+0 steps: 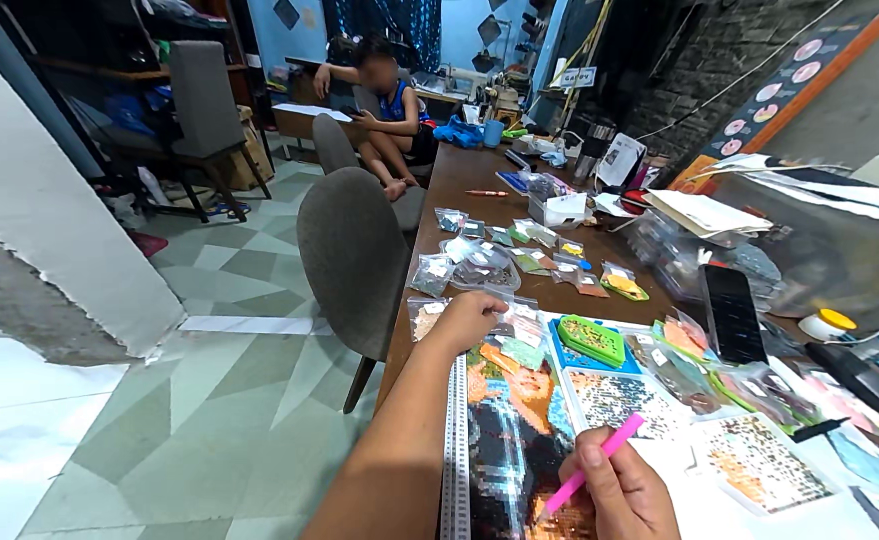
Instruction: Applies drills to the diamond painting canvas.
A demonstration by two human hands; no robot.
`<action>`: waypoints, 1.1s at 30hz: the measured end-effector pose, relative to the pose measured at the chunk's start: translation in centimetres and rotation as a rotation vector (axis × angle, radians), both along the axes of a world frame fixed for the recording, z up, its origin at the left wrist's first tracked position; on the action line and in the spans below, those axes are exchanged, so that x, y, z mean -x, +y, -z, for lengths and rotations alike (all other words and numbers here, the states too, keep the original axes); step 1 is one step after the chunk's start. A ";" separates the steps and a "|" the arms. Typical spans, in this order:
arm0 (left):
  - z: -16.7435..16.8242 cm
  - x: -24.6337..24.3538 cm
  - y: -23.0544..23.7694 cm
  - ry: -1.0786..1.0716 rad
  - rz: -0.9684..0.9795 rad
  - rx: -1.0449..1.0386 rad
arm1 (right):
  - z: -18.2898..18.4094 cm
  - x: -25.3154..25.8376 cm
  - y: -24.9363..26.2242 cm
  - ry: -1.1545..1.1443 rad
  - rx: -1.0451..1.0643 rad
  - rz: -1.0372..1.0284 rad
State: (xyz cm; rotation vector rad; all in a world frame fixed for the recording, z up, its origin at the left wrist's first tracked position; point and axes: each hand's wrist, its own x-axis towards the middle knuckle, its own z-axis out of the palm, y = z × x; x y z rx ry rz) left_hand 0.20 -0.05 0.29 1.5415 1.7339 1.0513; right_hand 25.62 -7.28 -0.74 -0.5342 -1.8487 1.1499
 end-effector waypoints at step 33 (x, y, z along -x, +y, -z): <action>-0.1 0.0 0.0 0.005 0.005 0.008 | -0.1 0.7 -0.8 -0.188 -0.254 -0.080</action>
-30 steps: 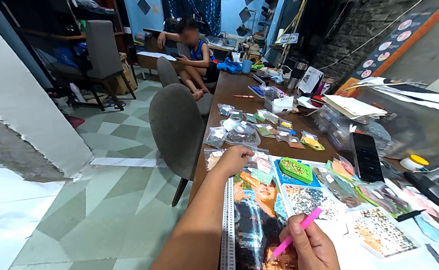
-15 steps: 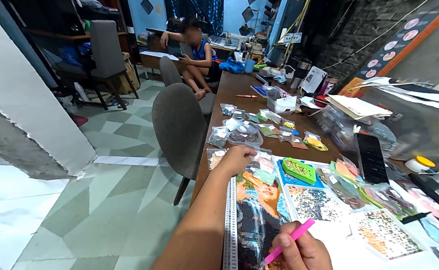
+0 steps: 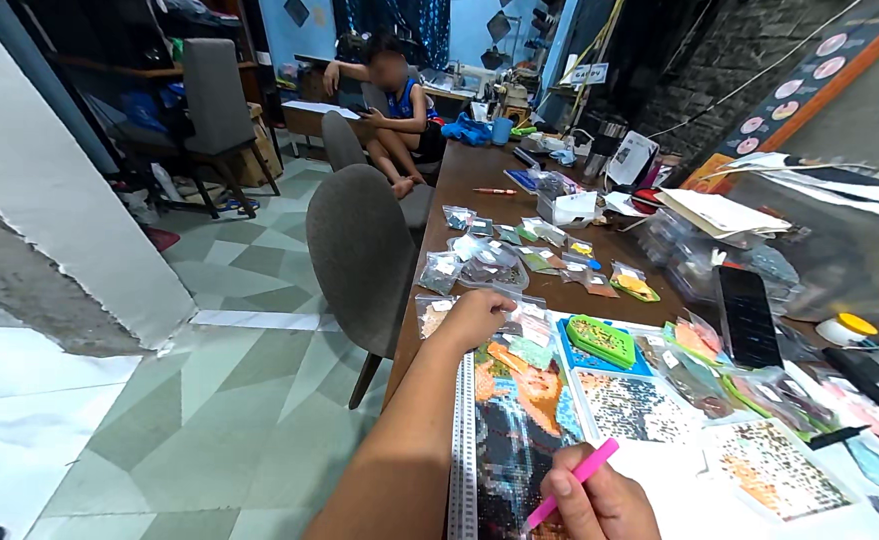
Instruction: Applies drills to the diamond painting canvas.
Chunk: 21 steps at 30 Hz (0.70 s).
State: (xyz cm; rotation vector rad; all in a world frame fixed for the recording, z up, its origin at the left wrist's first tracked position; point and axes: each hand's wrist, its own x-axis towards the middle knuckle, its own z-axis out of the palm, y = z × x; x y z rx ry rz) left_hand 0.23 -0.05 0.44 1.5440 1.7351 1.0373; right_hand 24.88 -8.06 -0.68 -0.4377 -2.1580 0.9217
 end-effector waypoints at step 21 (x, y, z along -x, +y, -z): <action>0.1 0.1 0.1 0.008 0.007 0.003 | 0.3 0.1 -0.9 0.023 -0.076 0.059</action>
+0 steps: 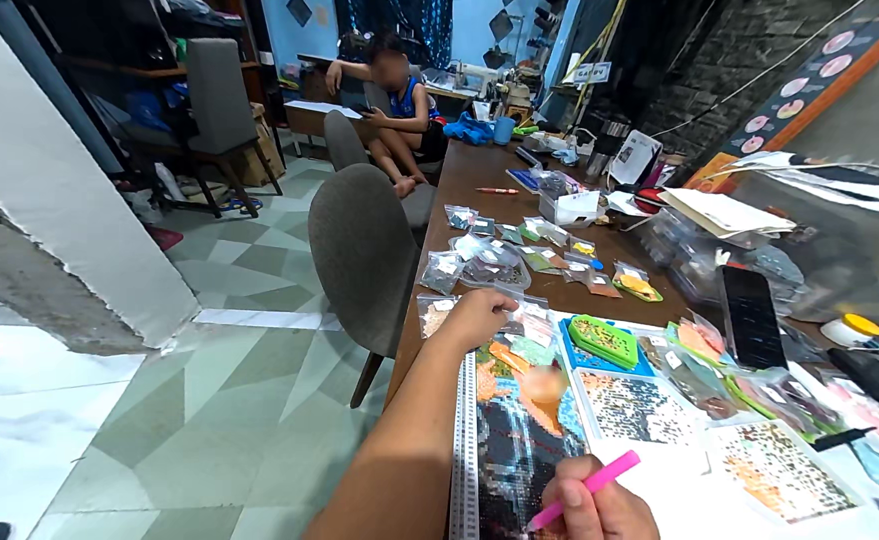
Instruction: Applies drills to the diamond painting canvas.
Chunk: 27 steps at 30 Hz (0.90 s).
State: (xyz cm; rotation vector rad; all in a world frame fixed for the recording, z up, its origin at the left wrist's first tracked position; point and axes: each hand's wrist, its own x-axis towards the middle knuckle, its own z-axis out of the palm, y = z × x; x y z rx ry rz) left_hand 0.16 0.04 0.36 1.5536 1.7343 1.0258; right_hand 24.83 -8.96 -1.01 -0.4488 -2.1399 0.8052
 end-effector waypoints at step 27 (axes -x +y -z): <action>-0.2 0.0 -0.2 0.047 -0.022 0.029 | -1.8 -2.0 1.2 0.092 -0.001 0.070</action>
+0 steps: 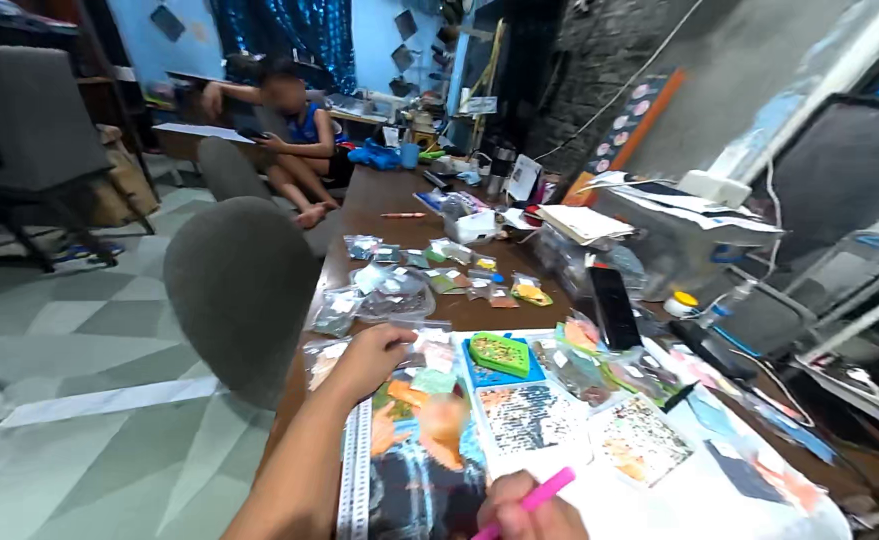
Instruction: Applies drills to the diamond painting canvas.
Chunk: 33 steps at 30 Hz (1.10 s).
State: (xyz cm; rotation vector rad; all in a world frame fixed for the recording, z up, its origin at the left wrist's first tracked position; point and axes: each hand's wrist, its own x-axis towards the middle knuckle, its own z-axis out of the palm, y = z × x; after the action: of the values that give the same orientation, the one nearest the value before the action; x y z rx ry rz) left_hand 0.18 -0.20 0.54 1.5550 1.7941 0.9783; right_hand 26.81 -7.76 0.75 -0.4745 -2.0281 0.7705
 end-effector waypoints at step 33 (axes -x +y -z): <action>0.6 0.1 -0.2 -0.011 -0.062 -0.021 | 1.5 -7.9 10.9 -0.206 0.065 0.726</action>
State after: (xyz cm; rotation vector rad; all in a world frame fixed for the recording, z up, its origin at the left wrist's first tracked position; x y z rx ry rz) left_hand 0.10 -0.37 -0.06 1.5115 1.8400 1.0363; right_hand 34.75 3.11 -0.70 -1.2774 -1.8101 0.3436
